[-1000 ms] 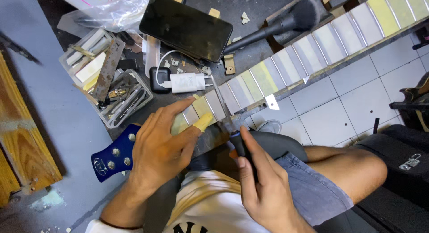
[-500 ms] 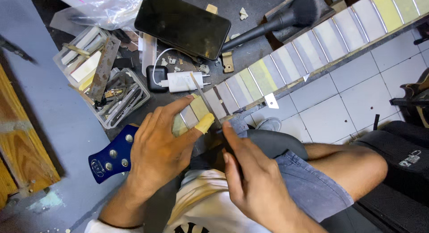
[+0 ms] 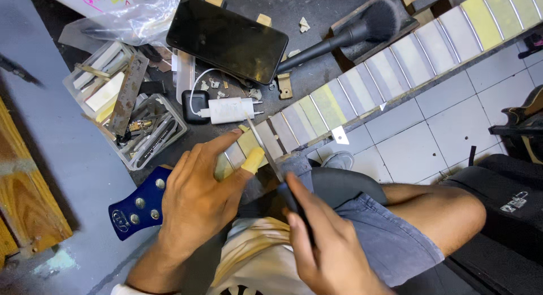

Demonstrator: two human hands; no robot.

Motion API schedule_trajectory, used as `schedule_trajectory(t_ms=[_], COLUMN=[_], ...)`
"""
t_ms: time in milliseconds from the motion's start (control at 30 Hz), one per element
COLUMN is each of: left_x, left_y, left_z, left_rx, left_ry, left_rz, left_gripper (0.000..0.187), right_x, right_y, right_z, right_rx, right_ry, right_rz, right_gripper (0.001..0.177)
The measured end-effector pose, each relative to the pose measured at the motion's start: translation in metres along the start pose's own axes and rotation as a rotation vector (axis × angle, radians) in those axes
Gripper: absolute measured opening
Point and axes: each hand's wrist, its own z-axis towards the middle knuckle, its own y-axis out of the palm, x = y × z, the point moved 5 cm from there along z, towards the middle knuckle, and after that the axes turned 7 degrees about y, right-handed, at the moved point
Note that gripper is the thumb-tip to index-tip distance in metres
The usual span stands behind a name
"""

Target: The person files the edges of metal frets on a guitar neck using a small metal file. They hold the neck steady with one hand and move the file back and forth along the fret edges.

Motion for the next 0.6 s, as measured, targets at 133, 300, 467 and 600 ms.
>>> schedule_trajectory(t_ms=[133,300,467,600], left_x=[-0.006,-0.005,-0.004,-0.005], left_y=[0.002,0.002,-0.001,0.000], left_z=[-0.001,-0.002,0.001,-0.001], left_rx=[-0.046,-0.030,0.030,0.007], left_ry=[0.002,0.010,0.032,0.018], left_rz=[-0.004,-0.063,-0.074,-0.052], left_gripper=[0.023,0.017,0.018,0.011], right_x=[0.029,0.020,0.018,0.017], right_y=[-0.002,0.001,0.002,-0.002], right_z=[-0.050,-0.010,0.004,0.001], right_rx=[0.125,-0.137,-0.008,0.040], right_ry=[0.431,0.663,0.181,0.171], right_rz=[0.028,0.033,0.108,0.138], right_gripper=[0.047,0.057,0.054,0.052])
